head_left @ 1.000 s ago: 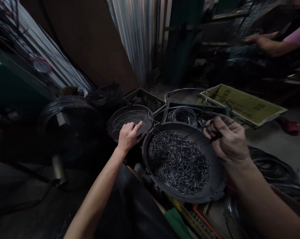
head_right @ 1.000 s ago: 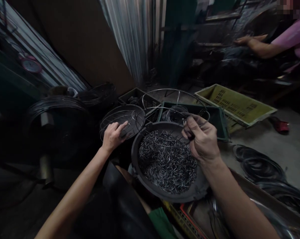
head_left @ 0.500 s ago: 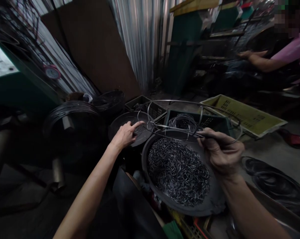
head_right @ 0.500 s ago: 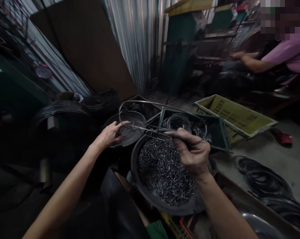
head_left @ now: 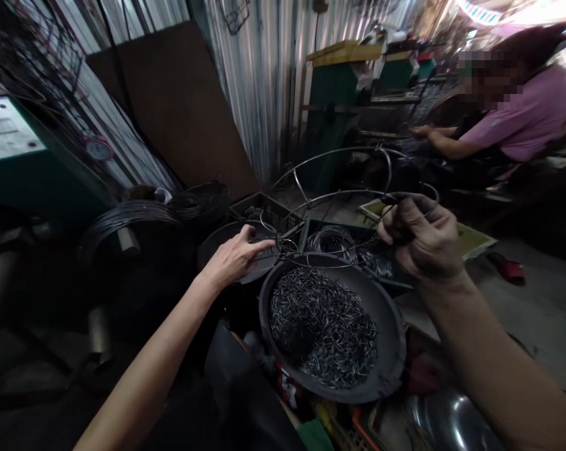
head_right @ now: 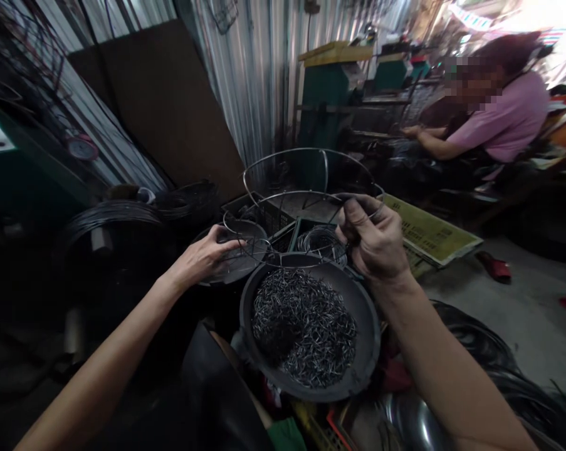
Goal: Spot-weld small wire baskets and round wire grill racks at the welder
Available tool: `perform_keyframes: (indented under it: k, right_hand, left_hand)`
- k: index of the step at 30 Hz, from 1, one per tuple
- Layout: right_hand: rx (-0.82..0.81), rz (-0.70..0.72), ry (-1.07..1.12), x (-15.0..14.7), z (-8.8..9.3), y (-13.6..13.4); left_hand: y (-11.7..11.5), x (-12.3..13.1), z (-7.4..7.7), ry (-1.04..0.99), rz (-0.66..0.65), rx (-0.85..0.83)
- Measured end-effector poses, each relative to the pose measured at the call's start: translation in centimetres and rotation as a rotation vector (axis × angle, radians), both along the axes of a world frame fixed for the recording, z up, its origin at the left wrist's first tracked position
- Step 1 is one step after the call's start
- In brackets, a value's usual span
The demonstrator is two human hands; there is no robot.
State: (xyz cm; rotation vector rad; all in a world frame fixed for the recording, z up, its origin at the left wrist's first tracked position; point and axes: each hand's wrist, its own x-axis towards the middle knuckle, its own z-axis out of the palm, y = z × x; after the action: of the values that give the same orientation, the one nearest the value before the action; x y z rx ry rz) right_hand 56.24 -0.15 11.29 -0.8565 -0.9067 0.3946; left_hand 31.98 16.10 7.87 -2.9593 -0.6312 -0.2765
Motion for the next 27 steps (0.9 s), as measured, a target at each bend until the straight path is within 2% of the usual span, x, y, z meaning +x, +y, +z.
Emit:
perform_keyframes:
  k: [3,6,8,11,13,15,16,18,23,25,27]
  right_hand:
    - [-0.058,0.012,0.028,0.0,0.3,-1.1]
    - [-0.107,0.05,0.025,-0.7,1.7,-2.3]
    - [-0.129,0.082,0.012,-1.3,3.4,-3.0]
    - [-0.163,0.155,-0.009,-2.1,6.5,-4.0]
    - [-0.187,0.224,-0.018,-2.9,7.9,-4.6]
    - [-0.231,0.291,-0.005,-3.9,8.3,-5.1]
    - [-0.263,0.319,0.009,-4.5,8.1,-5.4]
    - [-0.341,0.366,0.043,-5.9,6.8,-5.9]
    - [-0.521,0.489,0.135,-9.5,1.4,-6.5]
    - [-0.561,0.48,0.165,-10.6,-0.5,-6.4]
    - [-0.583,0.436,0.186,-11.4,-1.9,-6.2]
  left_hand:
    - [-2.4,-0.6,-0.2,-0.06,-0.048,-0.072]
    - [-4.8,-1.4,0.2,-0.084,-0.053,-0.146]
    - [-6.1,-2.0,1.5,-0.091,-0.017,-0.165]
    - [-7.9,-3.5,4.4,-0.092,0.025,-0.216]
    - [-9.0,-5.0,6.1,-0.093,-0.014,-0.308]
    - [-10.2,-6.8,6.8,-0.092,-0.089,-0.433]
    - [-10.9,-7.8,6.6,-0.097,-0.118,-0.499]
    - [-12.3,-9.9,5.3,-0.124,-0.116,-0.611]
    - [-16.3,-14.4,-0.3,-0.259,0.006,-0.759]
    - [-17.6,-15.4,-1.9,-0.283,0.016,-0.807]
    - [-18.5,-16.0,-2.7,-0.281,0.015,-0.842]
